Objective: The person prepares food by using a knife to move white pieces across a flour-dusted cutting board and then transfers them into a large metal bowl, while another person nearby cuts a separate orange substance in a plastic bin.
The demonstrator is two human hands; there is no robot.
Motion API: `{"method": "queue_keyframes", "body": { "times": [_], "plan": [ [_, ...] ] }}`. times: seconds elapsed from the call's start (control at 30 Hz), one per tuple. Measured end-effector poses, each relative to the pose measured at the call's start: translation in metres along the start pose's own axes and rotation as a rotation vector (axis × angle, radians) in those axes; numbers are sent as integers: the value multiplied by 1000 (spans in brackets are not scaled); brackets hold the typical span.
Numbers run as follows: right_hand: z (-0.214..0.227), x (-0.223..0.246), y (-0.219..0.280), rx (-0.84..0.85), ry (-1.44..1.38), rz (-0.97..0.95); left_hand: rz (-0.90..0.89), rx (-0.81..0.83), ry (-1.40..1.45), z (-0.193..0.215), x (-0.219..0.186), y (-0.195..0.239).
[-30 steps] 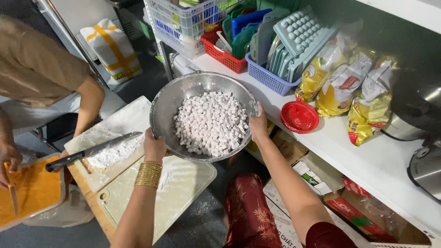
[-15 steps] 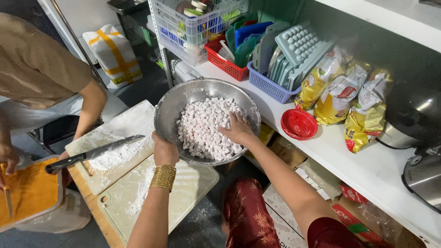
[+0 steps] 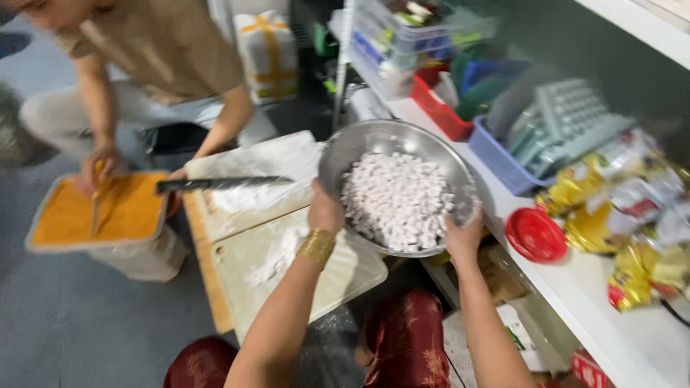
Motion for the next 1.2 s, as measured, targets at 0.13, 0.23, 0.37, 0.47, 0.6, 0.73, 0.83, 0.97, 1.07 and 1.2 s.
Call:
{"method": "queue_keyframes", "body": {
  "times": [0.13,0.23,0.37,0.47,0.6,0.73,0.83,0.97,1.07,1.2],
  "plan": [
    [0,0,11,-63,-260,-5,8,-30,-27,4,2,7],
    [6,44,19,-76,-297,62,46,3,20,3,1,10],
    [10,-18,-47,-90,-176,27,90,58,-41,-15,1,9],
    [6,-45,-59,-81,-112,-22,90,87,-67,-14,-10,10],
    [10,-45,-68,-49,85,43,92,81,-79,-13,-13,7],
    [12,-41,-75,-165,437,81,191,249,-117,9,-3,17],
    [6,-38,-85,-166,700,150,39,240,7,70,-12,55],
    [-14,-35,-101,-19,967,136,-25,256,211,159,-3,108],
    [-13,-27,-95,-11,929,68,-5,93,390,202,40,123],
    [-11,-24,-90,-62,824,-5,-38,-392,435,231,142,121]
  ]
}}
Point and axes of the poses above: each hand's wrist, its own y-axis away from the middle knuckle, its own z-axis out of the back of the hand, x = y × z, the point moved 10 cm from there along -y, towards the middle knuckle, and after that the axes turned 4 degrees about x, right-handed, at the moved point
